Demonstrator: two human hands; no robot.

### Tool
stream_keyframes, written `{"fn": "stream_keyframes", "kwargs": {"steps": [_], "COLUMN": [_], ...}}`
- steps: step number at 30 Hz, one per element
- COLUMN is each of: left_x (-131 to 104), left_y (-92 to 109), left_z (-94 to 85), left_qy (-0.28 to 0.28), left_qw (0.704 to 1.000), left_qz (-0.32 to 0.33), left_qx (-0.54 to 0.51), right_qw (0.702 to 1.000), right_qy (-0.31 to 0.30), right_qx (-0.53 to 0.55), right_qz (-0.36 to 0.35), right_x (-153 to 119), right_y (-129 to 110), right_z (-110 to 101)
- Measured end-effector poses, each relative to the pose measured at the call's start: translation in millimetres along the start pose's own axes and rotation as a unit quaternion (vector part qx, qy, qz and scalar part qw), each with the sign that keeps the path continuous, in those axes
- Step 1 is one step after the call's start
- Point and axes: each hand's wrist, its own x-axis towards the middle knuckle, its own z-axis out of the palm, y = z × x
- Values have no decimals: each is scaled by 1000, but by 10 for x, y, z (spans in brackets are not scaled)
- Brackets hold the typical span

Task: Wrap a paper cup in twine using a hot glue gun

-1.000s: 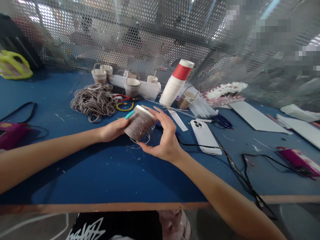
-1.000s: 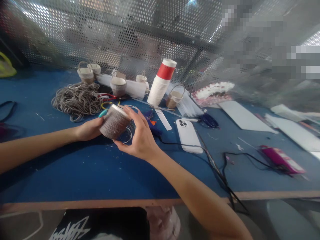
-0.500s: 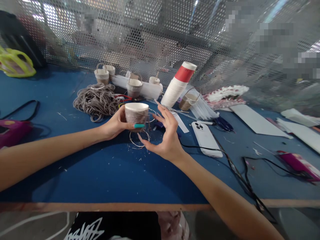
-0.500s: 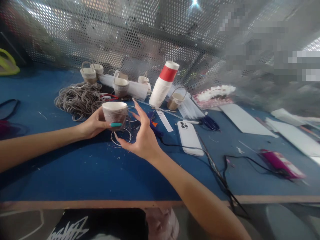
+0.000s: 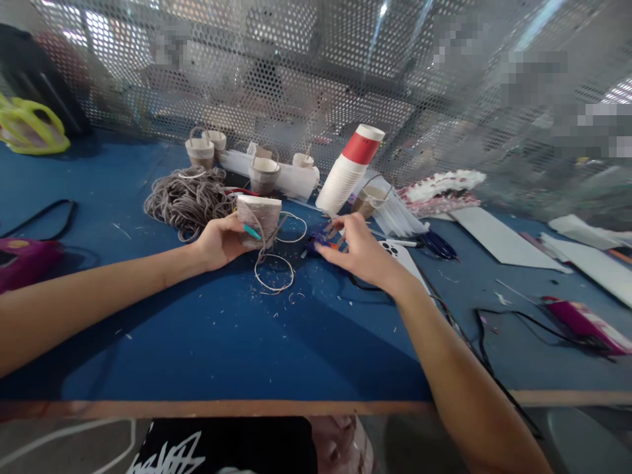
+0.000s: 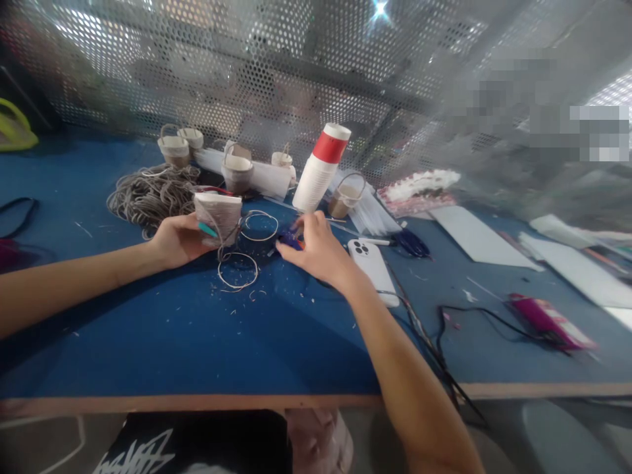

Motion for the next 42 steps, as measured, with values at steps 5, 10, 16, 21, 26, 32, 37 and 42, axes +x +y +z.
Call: {"fn": "stream_keyframes", "kwargs": {"steps": [5, 10, 16, 21, 26, 32, 37, 42], "left_x": [19, 68, 85, 55, 56, 42, 34, 53], "left_y": [9, -23, -34, -65, -110, -123, -128, -140], "left_z": [-23, -115, -159, -58, -39, -50, -44, -82], "left_qy": [27, -16, -45, -54, -38, -66, -69, -88], "left_qw": [999, 999, 997, 996, 996, 990, 991, 990], "left_qz": [-32, -9, 5, 17, 17, 25, 28, 35], "left_qx": [-7, 37, 68, 70, 83, 120, 109, 109], "right_qw": [983, 972, 993, 925, 847, 890, 907, 919], "right_qy": [-118, -105, 35, 17, -10, -24, -34, -36], "right_qx": [-121, -175, -22, 362, 529, 453, 416, 386], "right_qz": [71, 118, 108, 111, 45, 31, 56, 70], "right_x": [54, 27, 95, 58, -62, -145, -164, -165], "right_y": [129, 12, 60, -44, -247, -332, -306, -287], "right_z": [-7, 186, 134, 96, 118, 138, 189, 189]}}
